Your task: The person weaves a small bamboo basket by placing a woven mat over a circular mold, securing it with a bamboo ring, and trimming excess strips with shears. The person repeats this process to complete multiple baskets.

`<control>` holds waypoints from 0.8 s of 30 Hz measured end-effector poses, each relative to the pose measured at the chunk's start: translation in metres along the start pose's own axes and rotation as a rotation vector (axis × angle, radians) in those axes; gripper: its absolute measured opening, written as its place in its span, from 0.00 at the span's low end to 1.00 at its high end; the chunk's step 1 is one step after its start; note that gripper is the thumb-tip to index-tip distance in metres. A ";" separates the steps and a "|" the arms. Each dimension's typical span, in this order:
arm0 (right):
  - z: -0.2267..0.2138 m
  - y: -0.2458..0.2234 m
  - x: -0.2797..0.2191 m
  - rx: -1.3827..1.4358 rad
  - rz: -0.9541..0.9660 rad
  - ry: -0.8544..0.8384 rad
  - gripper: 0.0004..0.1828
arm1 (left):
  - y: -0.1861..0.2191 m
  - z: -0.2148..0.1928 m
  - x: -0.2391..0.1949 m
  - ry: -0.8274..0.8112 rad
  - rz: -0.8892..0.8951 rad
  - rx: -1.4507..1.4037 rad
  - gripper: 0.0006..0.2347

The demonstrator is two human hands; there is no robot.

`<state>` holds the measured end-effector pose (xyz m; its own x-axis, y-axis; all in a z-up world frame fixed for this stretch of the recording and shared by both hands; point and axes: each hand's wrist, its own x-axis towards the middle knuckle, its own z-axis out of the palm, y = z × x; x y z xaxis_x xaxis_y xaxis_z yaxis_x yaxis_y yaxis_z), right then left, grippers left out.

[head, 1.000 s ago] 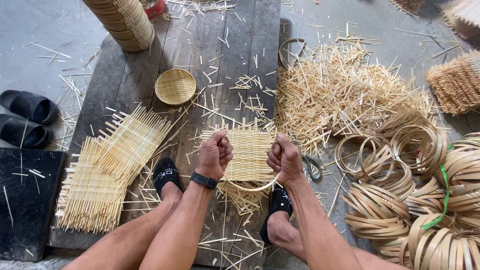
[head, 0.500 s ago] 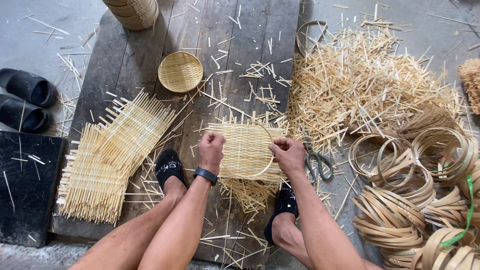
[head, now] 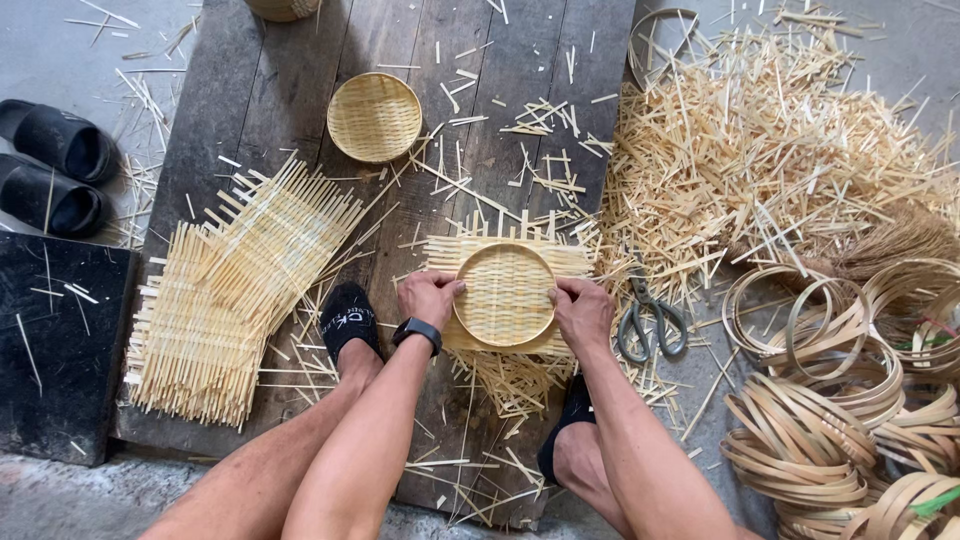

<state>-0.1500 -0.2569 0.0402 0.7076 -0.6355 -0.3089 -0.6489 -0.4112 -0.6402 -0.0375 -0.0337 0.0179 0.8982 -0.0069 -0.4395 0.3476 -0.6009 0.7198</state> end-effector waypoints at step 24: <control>-0.003 -0.005 0.007 0.053 0.092 -0.040 0.10 | -0.027 0.012 0.020 -0.039 -0.036 -0.179 0.07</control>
<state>-0.1421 -0.2613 0.0433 0.6572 -0.6418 -0.3952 -0.6966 -0.3170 -0.6436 -0.0319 -0.0269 -0.0173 0.8747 -0.0208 -0.4842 0.4244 -0.4496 0.7860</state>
